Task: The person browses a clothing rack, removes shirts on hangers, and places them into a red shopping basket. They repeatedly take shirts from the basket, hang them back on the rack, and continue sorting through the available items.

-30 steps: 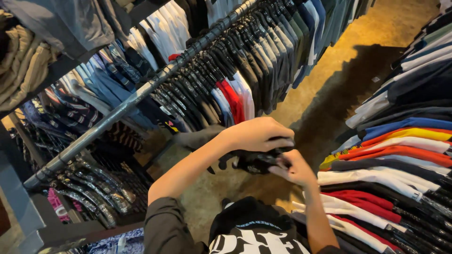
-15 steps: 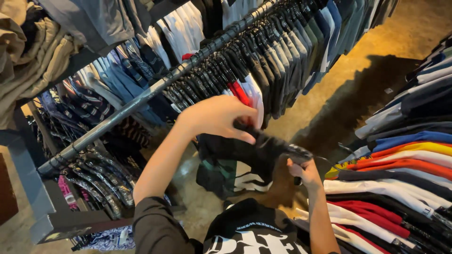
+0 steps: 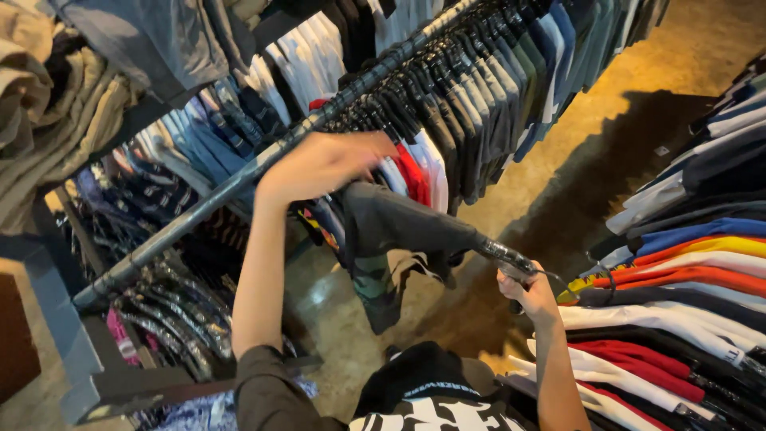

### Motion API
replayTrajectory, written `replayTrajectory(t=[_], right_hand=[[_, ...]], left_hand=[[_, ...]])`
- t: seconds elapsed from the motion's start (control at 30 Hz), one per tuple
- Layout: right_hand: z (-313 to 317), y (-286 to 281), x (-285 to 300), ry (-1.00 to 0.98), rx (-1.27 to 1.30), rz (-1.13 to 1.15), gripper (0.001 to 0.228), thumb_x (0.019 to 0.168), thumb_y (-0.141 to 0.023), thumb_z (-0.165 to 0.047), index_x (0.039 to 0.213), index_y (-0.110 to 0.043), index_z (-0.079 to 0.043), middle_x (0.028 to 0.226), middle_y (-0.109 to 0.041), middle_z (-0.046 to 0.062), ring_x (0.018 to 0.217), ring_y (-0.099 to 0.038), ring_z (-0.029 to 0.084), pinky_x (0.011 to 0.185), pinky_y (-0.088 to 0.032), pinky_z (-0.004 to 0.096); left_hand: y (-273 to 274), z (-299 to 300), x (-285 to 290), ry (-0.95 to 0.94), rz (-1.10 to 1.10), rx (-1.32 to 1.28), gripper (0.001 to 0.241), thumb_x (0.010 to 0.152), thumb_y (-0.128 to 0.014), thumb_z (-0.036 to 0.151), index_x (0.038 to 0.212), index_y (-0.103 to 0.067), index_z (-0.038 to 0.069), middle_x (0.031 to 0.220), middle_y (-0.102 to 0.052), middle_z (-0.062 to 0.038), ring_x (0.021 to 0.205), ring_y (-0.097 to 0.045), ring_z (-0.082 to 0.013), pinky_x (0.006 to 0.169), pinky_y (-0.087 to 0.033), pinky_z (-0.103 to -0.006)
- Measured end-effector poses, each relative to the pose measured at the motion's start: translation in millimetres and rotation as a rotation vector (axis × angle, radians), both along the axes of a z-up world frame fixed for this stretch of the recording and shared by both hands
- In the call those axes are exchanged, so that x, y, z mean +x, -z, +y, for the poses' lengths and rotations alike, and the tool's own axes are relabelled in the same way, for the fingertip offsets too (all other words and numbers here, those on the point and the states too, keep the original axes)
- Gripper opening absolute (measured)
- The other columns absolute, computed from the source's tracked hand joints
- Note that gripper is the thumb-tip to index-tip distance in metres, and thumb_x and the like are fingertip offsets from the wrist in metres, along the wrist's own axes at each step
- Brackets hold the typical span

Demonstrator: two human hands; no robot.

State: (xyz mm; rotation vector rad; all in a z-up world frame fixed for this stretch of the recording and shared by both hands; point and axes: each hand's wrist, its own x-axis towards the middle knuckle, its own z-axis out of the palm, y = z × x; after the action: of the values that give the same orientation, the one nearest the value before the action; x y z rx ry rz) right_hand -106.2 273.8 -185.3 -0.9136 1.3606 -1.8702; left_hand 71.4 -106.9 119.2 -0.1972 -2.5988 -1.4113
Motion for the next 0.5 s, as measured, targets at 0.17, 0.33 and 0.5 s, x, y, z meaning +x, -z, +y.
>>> replayTrajectory(t=[0.17, 0.33, 0.5], right_hand=[[1, -9, 2, 0.034, 0.020, 0.047, 0.038, 0.093, -0.075, -0.039, 0.092, -0.063, -0.002, 0.068, -0.048, -0.006, 0.057, -0.041, 0.005, 0.050, -0.030, 0.023], [-17, -45, 9, 0.057, 0.078, 0.132, 0.035, 0.096, -0.069, -0.039, 0.092, -0.065, -0.004, 0.063, -0.050, -0.006, 0.054, -0.042, 0.005, 0.049, -0.034, 0.024], [-31, -55, 18, -0.074, 0.108, -0.092, 0.033, 0.101, -0.068, -0.034, 0.092, -0.057, -0.003, 0.067, -0.045, -0.008, 0.056, -0.037, 0.005, 0.049, -0.029, 0.024]], left_hand=[[-59, 69, 19, -0.272, 0.435, -0.684, 0.045, 0.090, -0.073, 0.032, 0.128, -0.068, 0.006, 0.120, -0.071, -0.010, 0.117, -0.063, -0.0303, 0.102, -0.042, -0.0444], [8, 111, -22, -0.038, 0.359, -0.951, 0.053, 0.073, -0.080, 0.041, 0.114, -0.070, 0.009, 0.093, -0.068, -0.004, 0.103, -0.064, -0.0256, 0.105, -0.041, -0.0529], [24, 111, -33, 0.043, 0.303, -0.809, 0.039, 0.087, -0.076, 0.043, 0.098, -0.063, 0.008, 0.090, -0.066, -0.008, 0.091, -0.066, -0.0312, 0.083, -0.048, -0.0423]])
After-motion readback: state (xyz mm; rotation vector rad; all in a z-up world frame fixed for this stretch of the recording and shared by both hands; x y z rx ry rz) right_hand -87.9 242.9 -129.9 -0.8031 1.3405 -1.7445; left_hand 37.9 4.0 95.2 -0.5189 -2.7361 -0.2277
